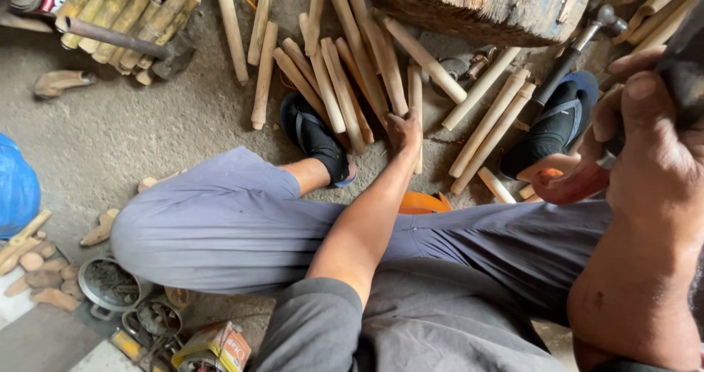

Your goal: The person sits on the floor and shapes wooden dowels using a hammer and a large knife. They repeatedly pick up dowels, insert metal sleeves, and strike them with a hammer to secure the fit. The person also uses the knife to shave and smooth the ends of the dowels.

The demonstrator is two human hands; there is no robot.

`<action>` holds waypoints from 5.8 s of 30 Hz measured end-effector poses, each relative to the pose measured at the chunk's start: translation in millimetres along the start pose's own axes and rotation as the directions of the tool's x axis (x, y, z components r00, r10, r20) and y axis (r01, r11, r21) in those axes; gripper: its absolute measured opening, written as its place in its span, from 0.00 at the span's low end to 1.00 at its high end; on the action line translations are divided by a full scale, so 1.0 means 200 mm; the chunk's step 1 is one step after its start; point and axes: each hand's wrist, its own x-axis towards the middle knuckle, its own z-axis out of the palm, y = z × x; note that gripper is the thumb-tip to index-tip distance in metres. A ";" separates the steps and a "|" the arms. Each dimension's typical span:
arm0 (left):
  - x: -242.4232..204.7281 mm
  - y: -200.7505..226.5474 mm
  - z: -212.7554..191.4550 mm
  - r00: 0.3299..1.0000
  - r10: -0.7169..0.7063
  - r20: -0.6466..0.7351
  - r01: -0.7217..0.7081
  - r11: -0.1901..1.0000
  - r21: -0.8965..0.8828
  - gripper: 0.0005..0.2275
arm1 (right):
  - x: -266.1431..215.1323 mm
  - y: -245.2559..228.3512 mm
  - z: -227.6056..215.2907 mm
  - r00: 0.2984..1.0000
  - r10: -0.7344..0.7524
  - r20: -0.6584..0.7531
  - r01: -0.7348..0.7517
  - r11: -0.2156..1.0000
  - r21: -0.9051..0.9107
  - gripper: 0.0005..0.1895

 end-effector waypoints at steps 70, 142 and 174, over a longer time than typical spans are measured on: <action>-0.76 0.40 -0.94 0.546 0.559 0.624 -0.215 0.813 -0.541 0.29 | 0.09 -0.03 0.27 0.979 0.163 0.120 -0.188 0.952 0.240 0.24; 0.98 0.27 -0.73 0.956 0.179 -0.234 -0.015 0.824 0.567 0.54 | 0.42 -0.44 -0.05 0.976 0.088 -0.199 -0.115 0.985 -0.130 0.14; 1.16 -0.08 -0.95 0.918 -0.174 -0.356 0.311 0.874 0.374 0.39 | 0.22 0.05 -0.27 0.996 0.081 0.047 -0.083 0.996 0.029 0.25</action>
